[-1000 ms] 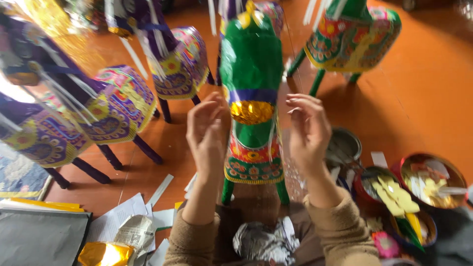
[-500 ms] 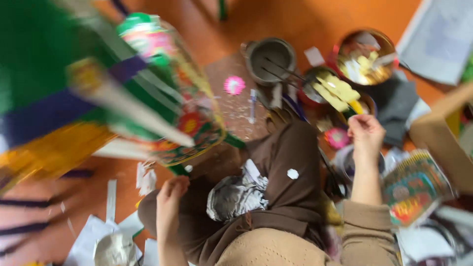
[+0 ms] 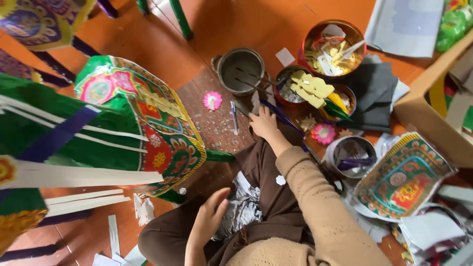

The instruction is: Decorating a paper horse model with colorful paper cutouts and artificial flowers using glue.

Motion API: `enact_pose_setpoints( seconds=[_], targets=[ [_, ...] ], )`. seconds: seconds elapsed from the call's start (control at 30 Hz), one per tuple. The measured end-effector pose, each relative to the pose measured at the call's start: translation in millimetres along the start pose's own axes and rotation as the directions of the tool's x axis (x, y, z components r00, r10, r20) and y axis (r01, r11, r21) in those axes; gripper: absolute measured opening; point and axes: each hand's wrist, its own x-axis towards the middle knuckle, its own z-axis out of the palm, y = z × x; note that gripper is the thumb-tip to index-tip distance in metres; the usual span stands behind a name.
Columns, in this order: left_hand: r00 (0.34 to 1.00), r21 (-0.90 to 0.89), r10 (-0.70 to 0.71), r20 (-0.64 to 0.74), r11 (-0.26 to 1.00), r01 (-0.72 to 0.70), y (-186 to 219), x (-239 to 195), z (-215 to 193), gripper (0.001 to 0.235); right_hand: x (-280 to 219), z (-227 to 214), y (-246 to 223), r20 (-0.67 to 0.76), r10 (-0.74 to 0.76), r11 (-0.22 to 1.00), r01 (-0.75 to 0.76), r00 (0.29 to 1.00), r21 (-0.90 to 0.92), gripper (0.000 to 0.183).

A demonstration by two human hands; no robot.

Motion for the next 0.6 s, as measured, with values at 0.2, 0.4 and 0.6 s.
enact_pose_setpoints(
  seconds=[0.2,0.4,0.6],
  targets=[
    [0.936,-0.245,-0.352,-0.007,0.908,0.34,10,-13,-12,0.036,-19,-5,5,-0.421,0.178,0.97,-0.087,0.89,0.226,0.016],
    [0.959,-0.333,0.266,-0.094,0.9,-0.282,64,9,-24,0.025,-162,-59,-44,-0.956,-0.135,0.714,0.695,0.26,0.088,0.029],
    [0.928,-0.642,0.145,-0.344,0.685,-0.345,96,23,-16,0.021,-237,-90,-100,-0.859,-0.493,0.437,0.816,-0.135,-0.379,0.014]
  ],
)
